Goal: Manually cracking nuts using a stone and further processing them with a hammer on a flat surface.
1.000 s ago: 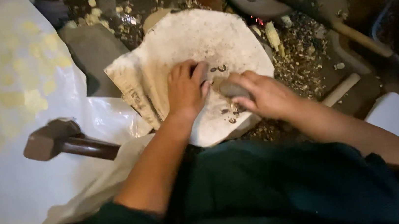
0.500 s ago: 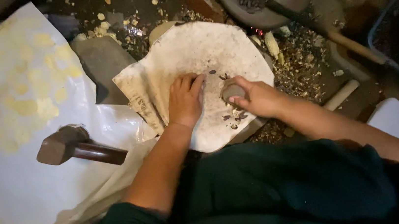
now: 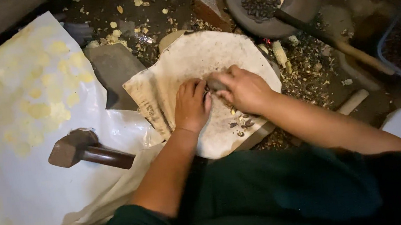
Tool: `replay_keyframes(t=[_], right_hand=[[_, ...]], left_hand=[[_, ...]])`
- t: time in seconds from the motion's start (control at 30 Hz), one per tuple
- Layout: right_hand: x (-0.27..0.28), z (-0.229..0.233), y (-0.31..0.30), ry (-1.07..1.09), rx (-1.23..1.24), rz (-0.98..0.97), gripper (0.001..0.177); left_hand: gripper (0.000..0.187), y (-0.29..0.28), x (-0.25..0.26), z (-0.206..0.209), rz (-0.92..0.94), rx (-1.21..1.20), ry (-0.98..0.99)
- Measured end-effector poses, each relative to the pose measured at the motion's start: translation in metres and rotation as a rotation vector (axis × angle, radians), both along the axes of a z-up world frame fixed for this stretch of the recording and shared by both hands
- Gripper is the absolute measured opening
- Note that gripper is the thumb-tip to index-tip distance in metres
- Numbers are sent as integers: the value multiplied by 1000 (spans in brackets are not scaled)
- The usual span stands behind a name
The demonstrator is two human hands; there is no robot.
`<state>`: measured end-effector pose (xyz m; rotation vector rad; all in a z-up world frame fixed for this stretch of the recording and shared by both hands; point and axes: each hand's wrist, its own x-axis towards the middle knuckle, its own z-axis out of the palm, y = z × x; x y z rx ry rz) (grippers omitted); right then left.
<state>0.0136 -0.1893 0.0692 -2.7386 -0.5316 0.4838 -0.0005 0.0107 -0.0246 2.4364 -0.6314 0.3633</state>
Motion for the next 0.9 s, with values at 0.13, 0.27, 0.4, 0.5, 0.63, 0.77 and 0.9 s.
replay_keyframes(t=[0.13,0.27,0.4,0.5,0.63,0.77,0.9], right_hand=[[9,3,-2,158,147,-281,51],[25,-23,-20,291,182,-396,50],[26,10,-8,310,108,-364,46],[22,22,-10,261,-16,-182,45],[3,20,-15,277,-108,-212,48],[-1,3,-21,167,-70,-276,52],[-5,16,1,85,143,-241,50]], left_hand=[[32,2,-2,1,16,13,89],[22,0,-1,5,43,-21,149],[19,1,1,7,26,-74,151],[11,-6,6,1,55,-105,167],[20,-25,4,-8,142,22,216],[34,-22,1,-3,130,176,303],[44,-1,-9,-9,138,117,122]])
